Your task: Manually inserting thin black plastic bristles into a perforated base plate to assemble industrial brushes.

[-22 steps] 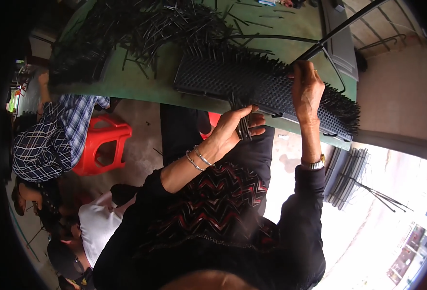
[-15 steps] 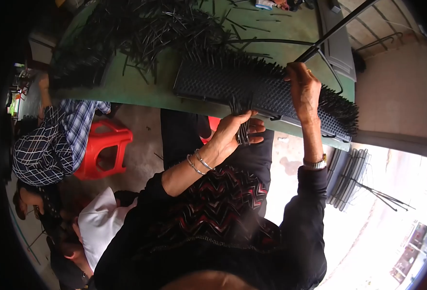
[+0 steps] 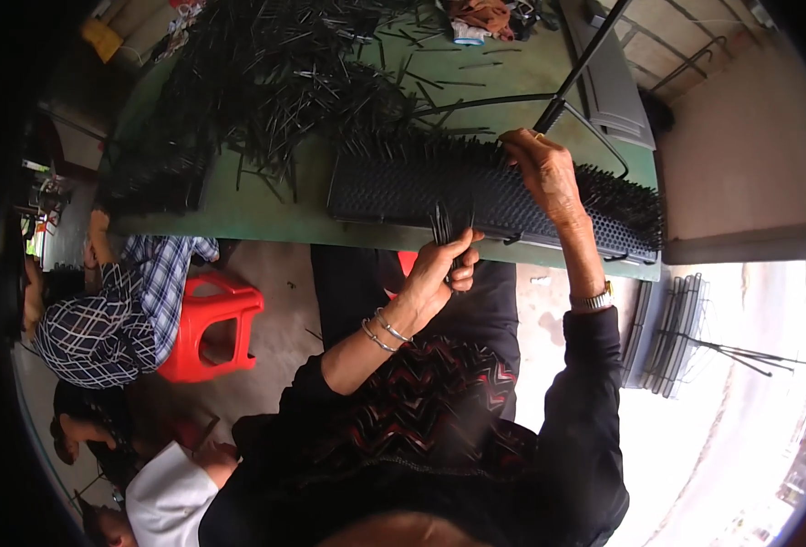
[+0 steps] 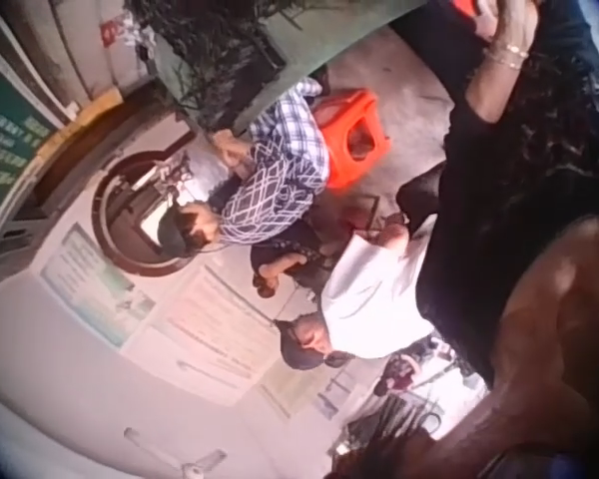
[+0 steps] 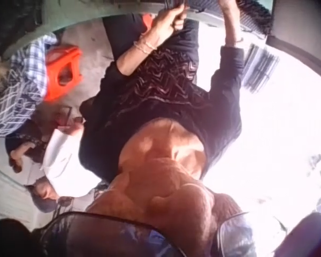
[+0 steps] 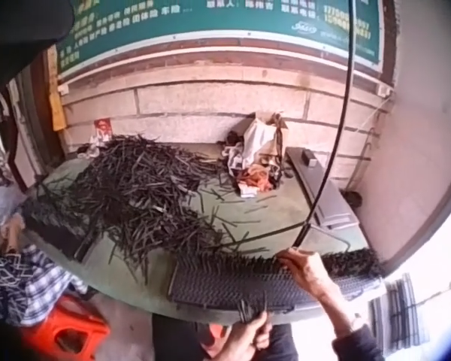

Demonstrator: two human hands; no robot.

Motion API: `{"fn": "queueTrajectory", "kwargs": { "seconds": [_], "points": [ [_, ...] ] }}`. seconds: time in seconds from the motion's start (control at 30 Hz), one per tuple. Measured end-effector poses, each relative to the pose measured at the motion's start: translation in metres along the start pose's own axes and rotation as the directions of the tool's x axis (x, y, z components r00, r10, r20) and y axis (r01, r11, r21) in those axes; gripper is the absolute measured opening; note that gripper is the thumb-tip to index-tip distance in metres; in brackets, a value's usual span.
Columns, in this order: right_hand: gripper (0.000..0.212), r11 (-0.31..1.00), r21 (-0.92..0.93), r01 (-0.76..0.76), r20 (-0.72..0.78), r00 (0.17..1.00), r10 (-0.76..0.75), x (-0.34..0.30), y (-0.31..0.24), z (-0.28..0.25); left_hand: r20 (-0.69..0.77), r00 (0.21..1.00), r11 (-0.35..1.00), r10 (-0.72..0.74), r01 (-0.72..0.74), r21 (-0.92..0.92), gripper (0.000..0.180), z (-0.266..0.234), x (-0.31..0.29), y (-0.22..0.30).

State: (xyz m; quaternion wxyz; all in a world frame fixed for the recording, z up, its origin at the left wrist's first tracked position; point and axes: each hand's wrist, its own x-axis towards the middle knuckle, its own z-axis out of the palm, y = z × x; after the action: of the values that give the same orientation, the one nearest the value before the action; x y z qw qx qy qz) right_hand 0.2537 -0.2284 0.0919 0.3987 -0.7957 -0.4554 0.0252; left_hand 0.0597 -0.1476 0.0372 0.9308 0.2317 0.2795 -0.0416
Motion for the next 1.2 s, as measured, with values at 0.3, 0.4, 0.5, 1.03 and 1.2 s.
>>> {"fn": "queueTrajectory", "kwargs": {
  "seconds": [0.3,0.4,0.5,1.03,1.2],
  "points": [
    [0.017,0.871,-0.482,0.093,-0.234,0.944,-0.230,-0.015,0.004,0.015,0.022,0.999,0.998,0.041,-0.042,0.053,0.030,0.002,-0.002,-0.001],
    [0.017,0.877,-0.480,0.025,-0.318,0.926,-0.201,-0.023,0.006,0.023,0.017,0.999,0.996,0.051,-0.052,0.074,0.031,0.003,-0.002,-0.001],
    [0.016,0.890,-0.455,-0.026,-0.330,0.933,-0.141,-0.023,0.004,0.023,0.009,0.998,0.995,0.069,-0.070,0.073,0.030,0.002,0.000,-0.002],
    [0.014,0.904,-0.427,-0.004,-0.272,0.954,-0.125,-0.013,0.019,0.016,-0.041,0.990,0.976,0.136,-0.127,0.175,0.031,0.005,-0.003,-0.007],
    [0.012,0.904,-0.427,-0.029,-0.276,0.956,-0.100,-0.015,0.010,0.021,-0.068,0.985,0.979,0.160,-0.149,0.139,0.026,0.004,0.000,-0.007]
  ]
}}
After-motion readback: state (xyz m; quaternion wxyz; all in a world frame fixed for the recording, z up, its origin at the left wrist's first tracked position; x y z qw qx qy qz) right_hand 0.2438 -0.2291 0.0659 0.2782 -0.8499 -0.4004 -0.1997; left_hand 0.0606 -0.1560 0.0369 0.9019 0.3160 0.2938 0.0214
